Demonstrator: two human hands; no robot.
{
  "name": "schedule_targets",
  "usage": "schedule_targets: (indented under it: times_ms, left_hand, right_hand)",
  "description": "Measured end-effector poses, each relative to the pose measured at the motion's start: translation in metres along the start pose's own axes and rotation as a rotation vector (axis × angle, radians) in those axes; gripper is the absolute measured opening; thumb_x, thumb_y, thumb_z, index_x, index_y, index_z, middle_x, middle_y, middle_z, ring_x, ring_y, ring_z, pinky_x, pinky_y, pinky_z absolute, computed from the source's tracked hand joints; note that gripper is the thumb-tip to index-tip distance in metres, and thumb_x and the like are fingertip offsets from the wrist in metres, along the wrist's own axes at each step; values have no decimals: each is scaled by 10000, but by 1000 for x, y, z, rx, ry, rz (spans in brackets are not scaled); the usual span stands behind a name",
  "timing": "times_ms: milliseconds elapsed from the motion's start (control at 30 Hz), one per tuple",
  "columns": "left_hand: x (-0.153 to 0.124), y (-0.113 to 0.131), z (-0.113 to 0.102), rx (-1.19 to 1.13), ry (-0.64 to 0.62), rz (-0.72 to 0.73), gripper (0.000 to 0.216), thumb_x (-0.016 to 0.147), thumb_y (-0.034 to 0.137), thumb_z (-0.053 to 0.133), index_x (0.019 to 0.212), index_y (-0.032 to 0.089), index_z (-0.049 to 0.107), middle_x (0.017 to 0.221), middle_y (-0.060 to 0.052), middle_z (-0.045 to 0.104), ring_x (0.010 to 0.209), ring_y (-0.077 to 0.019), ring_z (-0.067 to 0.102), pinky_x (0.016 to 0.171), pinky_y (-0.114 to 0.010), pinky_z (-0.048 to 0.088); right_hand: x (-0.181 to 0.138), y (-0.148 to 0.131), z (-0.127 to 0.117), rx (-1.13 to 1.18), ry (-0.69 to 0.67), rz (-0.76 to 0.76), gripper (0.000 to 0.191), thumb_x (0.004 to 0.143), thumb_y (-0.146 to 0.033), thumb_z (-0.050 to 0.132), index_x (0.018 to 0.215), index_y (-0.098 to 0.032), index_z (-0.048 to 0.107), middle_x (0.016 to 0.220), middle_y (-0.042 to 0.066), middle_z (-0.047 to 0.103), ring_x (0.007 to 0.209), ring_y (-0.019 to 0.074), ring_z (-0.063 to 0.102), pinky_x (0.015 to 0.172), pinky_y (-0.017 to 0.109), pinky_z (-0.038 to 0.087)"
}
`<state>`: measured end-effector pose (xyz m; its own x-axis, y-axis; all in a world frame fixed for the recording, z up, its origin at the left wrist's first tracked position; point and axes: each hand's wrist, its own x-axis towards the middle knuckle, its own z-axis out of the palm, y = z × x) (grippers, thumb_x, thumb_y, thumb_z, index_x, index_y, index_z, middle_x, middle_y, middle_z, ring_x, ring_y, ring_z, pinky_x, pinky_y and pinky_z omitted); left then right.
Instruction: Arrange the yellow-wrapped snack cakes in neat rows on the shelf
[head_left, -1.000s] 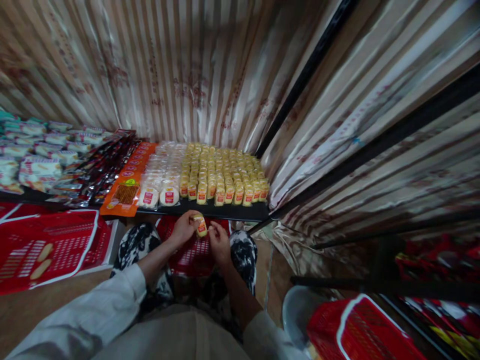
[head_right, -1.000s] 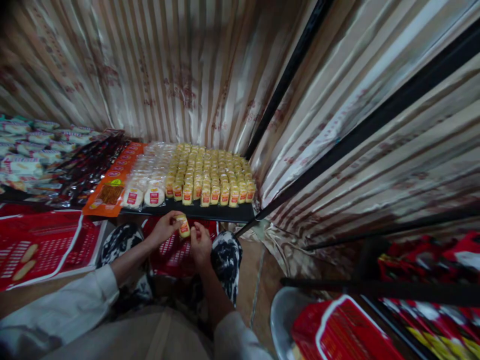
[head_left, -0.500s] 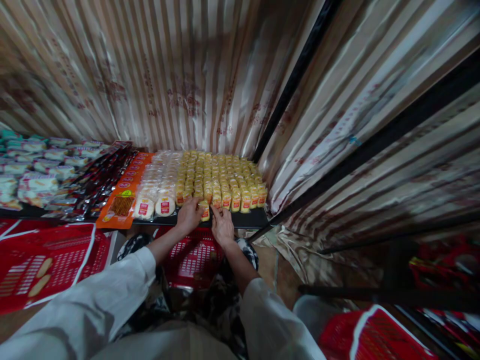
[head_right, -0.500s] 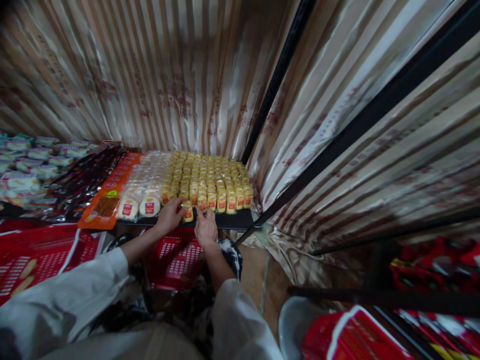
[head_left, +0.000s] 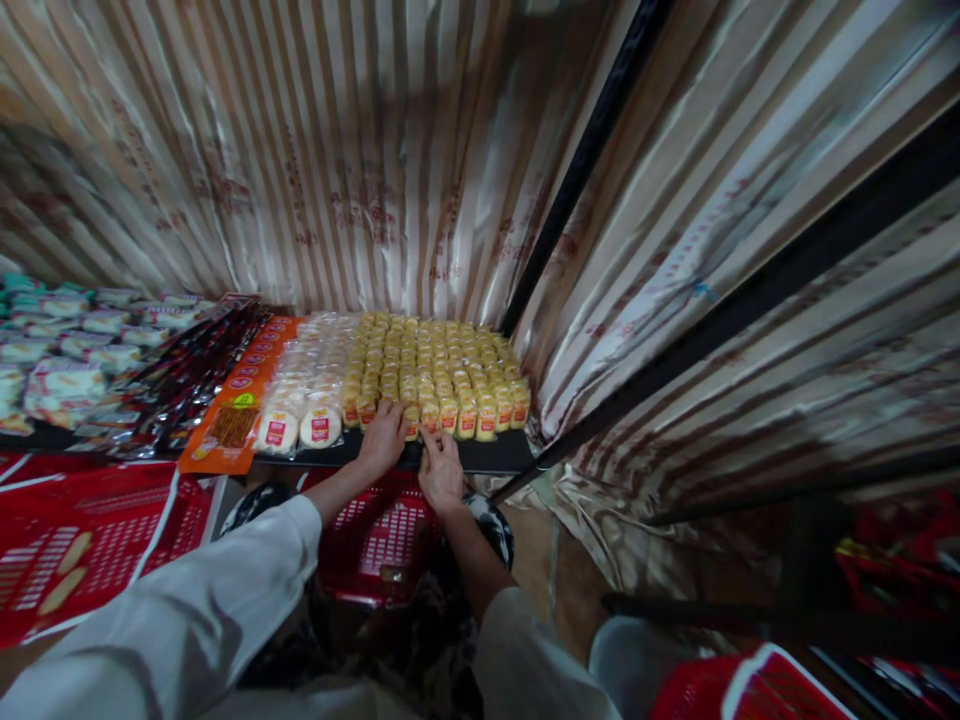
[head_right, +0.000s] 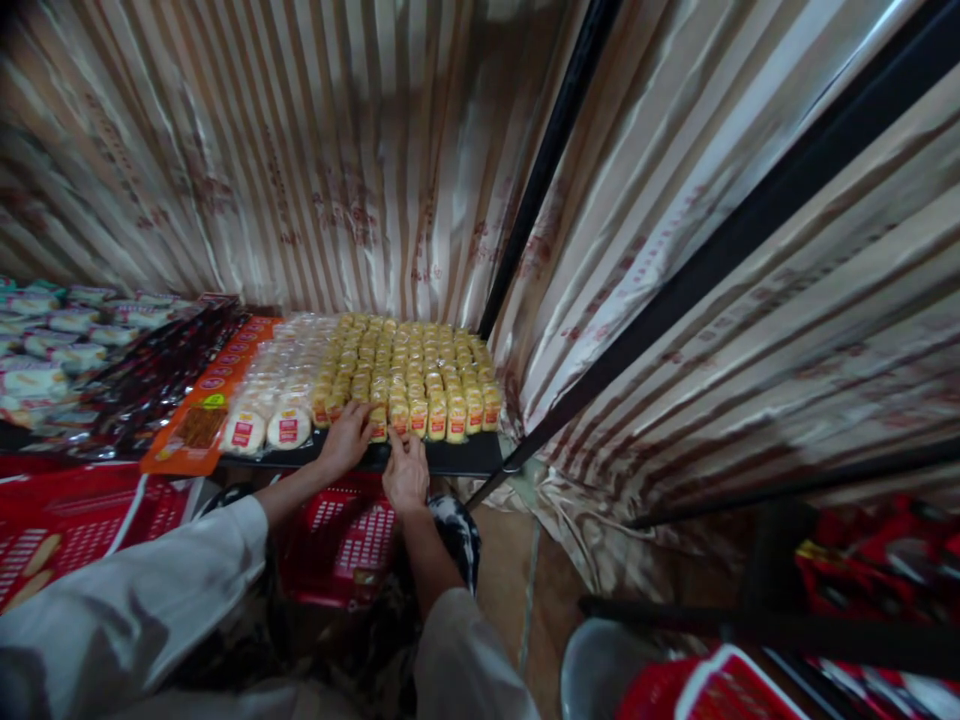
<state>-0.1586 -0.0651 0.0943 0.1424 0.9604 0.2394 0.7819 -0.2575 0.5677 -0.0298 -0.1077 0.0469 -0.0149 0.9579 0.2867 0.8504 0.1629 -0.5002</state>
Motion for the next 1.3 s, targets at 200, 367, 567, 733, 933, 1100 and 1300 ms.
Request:
schedule_targets:
  times_ms: [200, 367, 567, 733, 933, 1100, 1300]
  left_hand:
    - [1, 0, 1, 83, -39, 32, 353, 893, 167, 405, 1238, 151, 476, 1145, -121, 493, 981, -204, 570, 846, -321, 484]
    - [2, -2, 6, 73, -10, 41, 372, 885, 162, 426, 1256, 162, 443, 1169, -125, 458, 1007, -206, 563, 838, -327, 499]
    - [-9, -12, 13, 36, 113, 149, 404, 882, 141, 415, 1285, 169, 392, 1235, -145, 418, 1106, -233, 528, 861, -361, 512]
    - [-31, -27, 24, 29, 146, 222, 412, 859, 97, 383, 1266, 154, 421, 1264, -153, 408, 1173, -236, 492, 939, -378, 485]
    - [-40, -39, 40, 5, 16, 249, 517, 819, 23, 322, 1318, 138, 390, 1306, -141, 432, 1242, -209, 438, 1023, -361, 422]
    - [-41, -40, 49, 95, 33, 178, 523, 821, 27, 336, 1332, 124, 387, 1279, -158, 463, 1146, -213, 529, 897, -318, 512]
    - [-43, -34, 40, 132, 22, 141, 479, 846, 78, 375, 1318, 146, 414, 1243, -131, 478, 1098, -185, 557, 839, -236, 516]
  right_hand:
    - [-2, -2, 2, -9, -21, 14, 571, 820, -111, 414, 1377, -235, 409, 1095, 90, 550, 1010, 222, 470, 906, 330, 397]
    - [-5, -2, 2, -45, -40, -6, 594, 805, -107, 423, 1381, -250, 402, 1122, 82, 548, 1011, 216, 470, 884, 320, 387]
    - [-5, -5, 0, -113, -57, -31, 568, 812, -117, 453, 1358, -273, 439, 1097, 79, 541, 968, 209, 466, 835, 322, 376]
    - [-3, -4, 6, -172, -50, -31, 560, 819, -128, 474, 1361, -266, 439, 1040, 87, 545, 916, 216, 463, 772, 325, 365]
    - [-2, -3, 10, -210, -19, -21, 551, 830, -119, 460, 1357, -280, 444, 1017, 86, 549, 879, 216, 460, 736, 322, 348]
    - [-2, -4, 11, -206, -16, -35, 578, 815, -117, 472, 1365, -290, 430, 981, 83, 548, 865, 218, 455, 727, 330, 347]
    - [-2, 1, 13, -77, 40, -51, 500, 840, -142, 420, 1326, -240, 483, 991, 90, 564, 915, 219, 488, 795, 342, 386]
